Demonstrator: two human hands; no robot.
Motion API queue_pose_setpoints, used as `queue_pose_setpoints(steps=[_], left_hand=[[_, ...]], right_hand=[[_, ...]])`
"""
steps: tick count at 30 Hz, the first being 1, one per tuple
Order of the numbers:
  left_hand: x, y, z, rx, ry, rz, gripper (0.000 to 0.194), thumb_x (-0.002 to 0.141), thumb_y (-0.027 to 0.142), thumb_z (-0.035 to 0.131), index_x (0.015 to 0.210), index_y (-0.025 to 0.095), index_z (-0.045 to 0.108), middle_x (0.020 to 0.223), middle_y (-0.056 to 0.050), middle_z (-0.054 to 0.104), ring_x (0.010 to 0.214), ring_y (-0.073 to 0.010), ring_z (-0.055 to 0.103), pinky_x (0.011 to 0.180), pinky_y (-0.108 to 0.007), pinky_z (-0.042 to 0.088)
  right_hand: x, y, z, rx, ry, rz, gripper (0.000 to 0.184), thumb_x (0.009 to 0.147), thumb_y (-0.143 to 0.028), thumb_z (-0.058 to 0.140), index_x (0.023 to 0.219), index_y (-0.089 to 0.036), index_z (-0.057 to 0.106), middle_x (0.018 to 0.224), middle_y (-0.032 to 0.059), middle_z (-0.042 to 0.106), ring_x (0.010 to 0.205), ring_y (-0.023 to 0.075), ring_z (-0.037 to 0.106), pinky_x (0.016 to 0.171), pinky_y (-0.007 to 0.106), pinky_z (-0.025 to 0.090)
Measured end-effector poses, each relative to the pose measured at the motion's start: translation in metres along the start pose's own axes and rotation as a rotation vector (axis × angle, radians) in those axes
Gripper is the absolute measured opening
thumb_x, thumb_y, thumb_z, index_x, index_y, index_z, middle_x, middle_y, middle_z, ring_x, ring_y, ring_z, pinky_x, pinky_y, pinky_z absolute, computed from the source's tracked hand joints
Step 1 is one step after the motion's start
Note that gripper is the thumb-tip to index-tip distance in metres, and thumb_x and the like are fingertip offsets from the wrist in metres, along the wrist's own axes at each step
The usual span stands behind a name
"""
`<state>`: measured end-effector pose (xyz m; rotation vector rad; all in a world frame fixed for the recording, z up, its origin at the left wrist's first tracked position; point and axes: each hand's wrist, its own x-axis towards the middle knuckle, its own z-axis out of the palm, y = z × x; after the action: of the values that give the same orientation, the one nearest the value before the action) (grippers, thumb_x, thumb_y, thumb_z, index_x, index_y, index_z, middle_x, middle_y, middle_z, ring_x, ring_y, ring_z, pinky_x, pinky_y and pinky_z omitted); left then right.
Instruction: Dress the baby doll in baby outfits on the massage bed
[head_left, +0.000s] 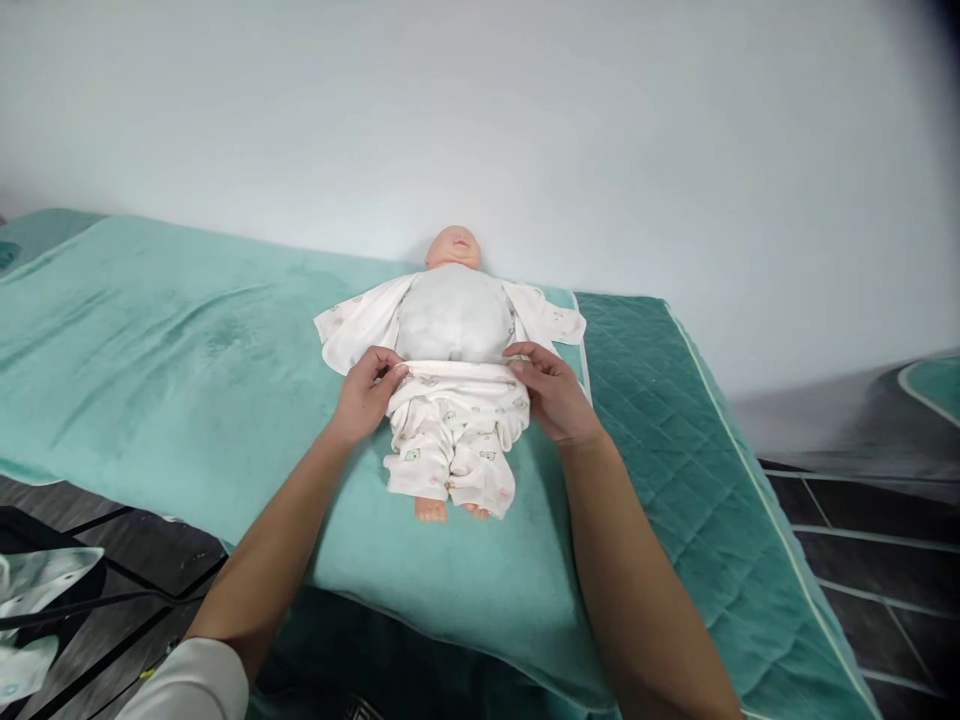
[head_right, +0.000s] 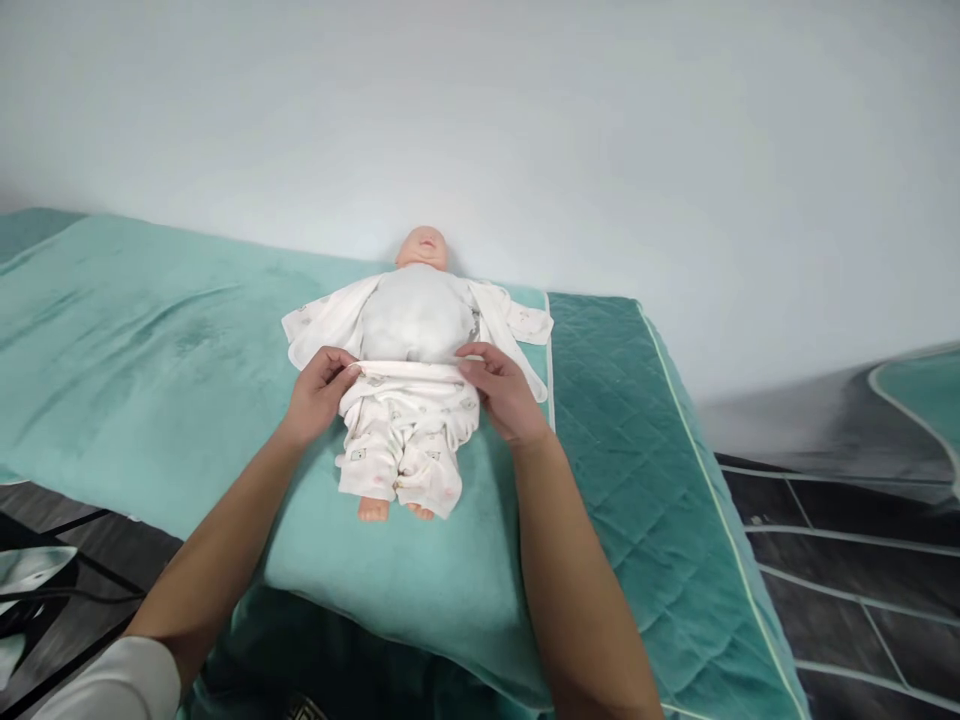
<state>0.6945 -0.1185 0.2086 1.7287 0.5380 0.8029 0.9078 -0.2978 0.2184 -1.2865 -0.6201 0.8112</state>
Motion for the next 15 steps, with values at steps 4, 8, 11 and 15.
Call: queue_pose_setpoints(steps=[4,8,11,15], left_hand=[[0.015,0.008,-0.001,0.101,-0.025,0.036,0.017,0.095,0.038,0.063,0.092,0.021,0.062,0.076,0.001,0.058,0.069,-0.0141,0.05,0.066,-0.028,0.038],[0.038,0.012,-0.001,0.174,0.045,0.047,0.012,0.095,0.033,0.061,0.093,0.022,0.059,0.077,0.001,0.06,0.071,-0.0153,0.053,0.069,-0.028,0.039],[0.059,0.011,0.004,0.204,0.136,0.05,0.007,0.095,0.029,0.059,0.093,0.023,0.056,0.082,0.001,0.061,0.077,-0.0165,0.056,0.074,-0.029,0.042],[0.08,-0.004,0.013,0.262,0.249,0.049,0.007,0.097,0.025,0.056,0.092,0.023,0.052,0.086,0.0,0.061,0.081,-0.0173,0.056,0.078,-0.03,0.041]], right_hand=[[0.01,0.007,-0.005,0.124,0.163,0.015,0.049,0.062,-0.047,0.086,0.097,-0.022,0.062,0.064,-0.0064,0.052,0.053,0.0105,0.044,0.051,0.023,0.034],[0.011,0.015,0.004,0.24,0.118,-0.031,0.049,0.062,-0.04,0.09,0.101,-0.023,0.065,0.074,-0.0045,0.059,0.064,0.0117,0.053,0.06,0.024,0.042],[0.011,0.021,0.01,0.252,0.058,-0.135,0.045,0.066,-0.037,0.092,0.102,-0.026,0.067,0.083,-0.0031,0.064,0.07,0.012,0.055,0.066,0.025,0.045],[0.013,0.027,0.011,0.174,0.024,-0.208,0.037,0.073,-0.035,0.091,0.102,-0.027,0.07,0.087,-0.0023,0.067,0.073,0.0117,0.056,0.068,0.025,0.045]])
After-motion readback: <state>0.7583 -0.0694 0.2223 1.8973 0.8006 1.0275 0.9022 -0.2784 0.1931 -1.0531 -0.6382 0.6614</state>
